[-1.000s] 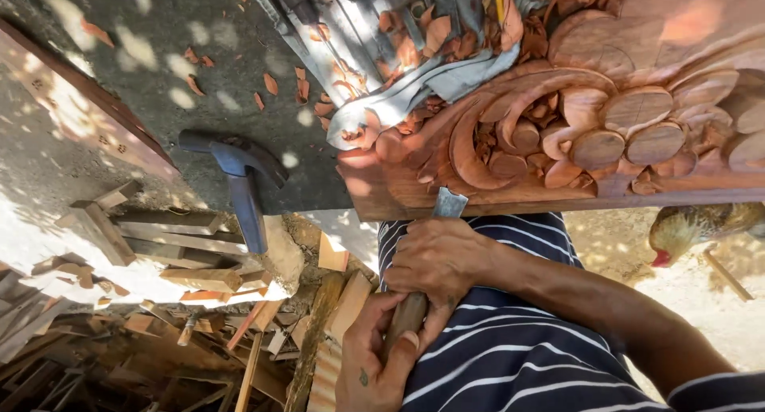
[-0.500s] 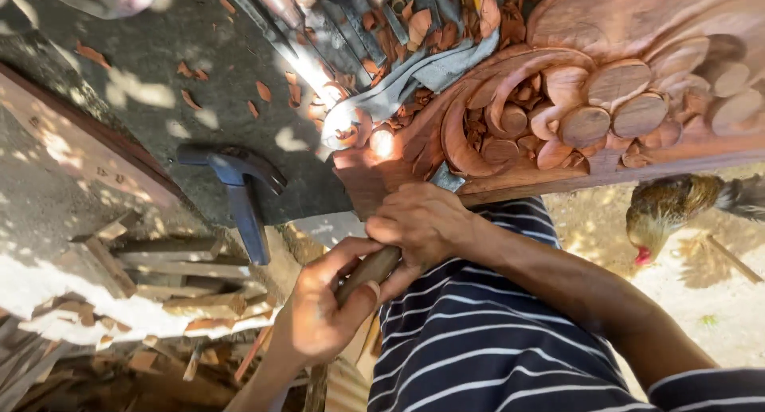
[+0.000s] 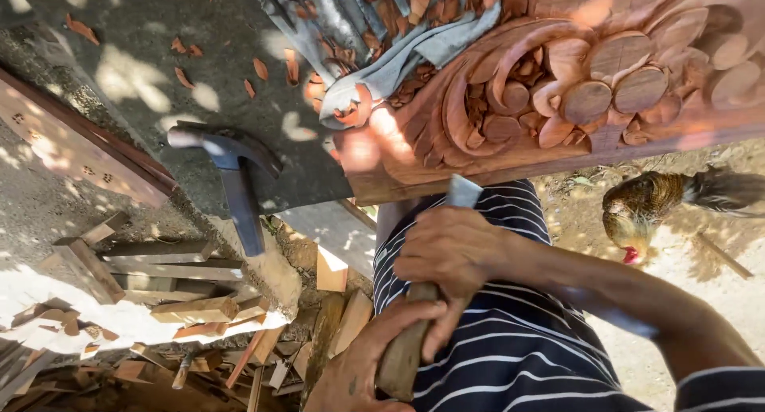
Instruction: The recorder is carving an intricate floral design into a piece of wood using a hammer and various chisels.
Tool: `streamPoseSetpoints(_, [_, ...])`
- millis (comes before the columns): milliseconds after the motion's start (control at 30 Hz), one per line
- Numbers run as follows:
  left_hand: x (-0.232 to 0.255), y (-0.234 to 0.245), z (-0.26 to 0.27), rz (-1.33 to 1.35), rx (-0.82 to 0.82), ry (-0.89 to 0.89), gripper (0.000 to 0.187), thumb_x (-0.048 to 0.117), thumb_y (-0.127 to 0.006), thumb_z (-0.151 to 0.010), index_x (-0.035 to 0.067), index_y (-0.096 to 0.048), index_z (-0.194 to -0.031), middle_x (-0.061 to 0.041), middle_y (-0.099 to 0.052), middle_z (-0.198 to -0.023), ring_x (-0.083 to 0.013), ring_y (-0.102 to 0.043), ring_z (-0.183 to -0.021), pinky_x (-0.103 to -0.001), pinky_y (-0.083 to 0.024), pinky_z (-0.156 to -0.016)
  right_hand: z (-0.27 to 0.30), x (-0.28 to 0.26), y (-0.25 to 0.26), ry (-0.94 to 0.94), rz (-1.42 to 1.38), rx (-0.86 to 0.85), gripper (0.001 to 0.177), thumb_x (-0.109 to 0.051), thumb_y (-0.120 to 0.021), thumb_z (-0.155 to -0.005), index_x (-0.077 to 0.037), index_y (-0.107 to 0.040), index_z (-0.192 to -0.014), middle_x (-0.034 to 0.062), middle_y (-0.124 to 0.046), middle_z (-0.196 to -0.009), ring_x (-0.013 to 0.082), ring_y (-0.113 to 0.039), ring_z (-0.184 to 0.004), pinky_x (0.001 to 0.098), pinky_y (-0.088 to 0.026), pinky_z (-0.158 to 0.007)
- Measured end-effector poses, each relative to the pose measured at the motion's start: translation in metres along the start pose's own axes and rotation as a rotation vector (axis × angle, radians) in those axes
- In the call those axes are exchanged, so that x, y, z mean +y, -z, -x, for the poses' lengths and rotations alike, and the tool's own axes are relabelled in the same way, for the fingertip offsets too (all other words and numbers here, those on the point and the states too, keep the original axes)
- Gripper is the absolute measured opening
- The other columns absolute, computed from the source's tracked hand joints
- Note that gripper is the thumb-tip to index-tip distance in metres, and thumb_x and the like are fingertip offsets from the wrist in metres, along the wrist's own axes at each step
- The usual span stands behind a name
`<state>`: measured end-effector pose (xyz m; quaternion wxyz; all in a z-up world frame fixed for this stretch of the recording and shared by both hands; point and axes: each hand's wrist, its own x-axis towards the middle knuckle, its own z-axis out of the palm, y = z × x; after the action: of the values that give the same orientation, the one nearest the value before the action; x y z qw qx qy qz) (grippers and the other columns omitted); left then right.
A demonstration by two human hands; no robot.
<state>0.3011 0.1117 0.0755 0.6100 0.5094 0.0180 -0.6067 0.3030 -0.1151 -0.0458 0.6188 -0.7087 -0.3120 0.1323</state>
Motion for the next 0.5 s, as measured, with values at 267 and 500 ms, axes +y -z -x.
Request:
streamPoseSetpoints(267, [-0.027, -0.018, -0.015, -0.211, 0.313, -0.192, 0.061, 0.033, -0.067, -0.084, 0.001, -0.062, -0.136, -0.031, -0.059, -0.142, -0.0404, -0.059, -0.139, -0.049, -0.041, -0.120, -0.011, 0.034, -0.005, 0.170, -0.063, 0.017, 0.077, -0.083, -0.081, -0.062, -0.013, -0.050, -0.071, 0.0007, -0.049, -0.064, 0.0242, -0.055, -0.057, 0.0370, -0.039, -0.053])
streamPoseSetpoints(500, [-0.017, -0.032, -0.024, -0.157, 0.389, -0.179, 0.060, 0.024, -0.065, -0.071, -0.001, -0.065, -0.125, -0.031, -0.061, -0.133, -0.0396, -0.064, -0.128, -0.048, -0.047, -0.114, -0.006, 0.034, -0.006, 0.181, -0.089, 0.027, 0.079, -0.085, -0.081, -0.061, -0.013, -0.051, -0.069, -0.0016, -0.049, -0.062, 0.0210, -0.054, -0.053, 0.0358, -0.038, -0.049])
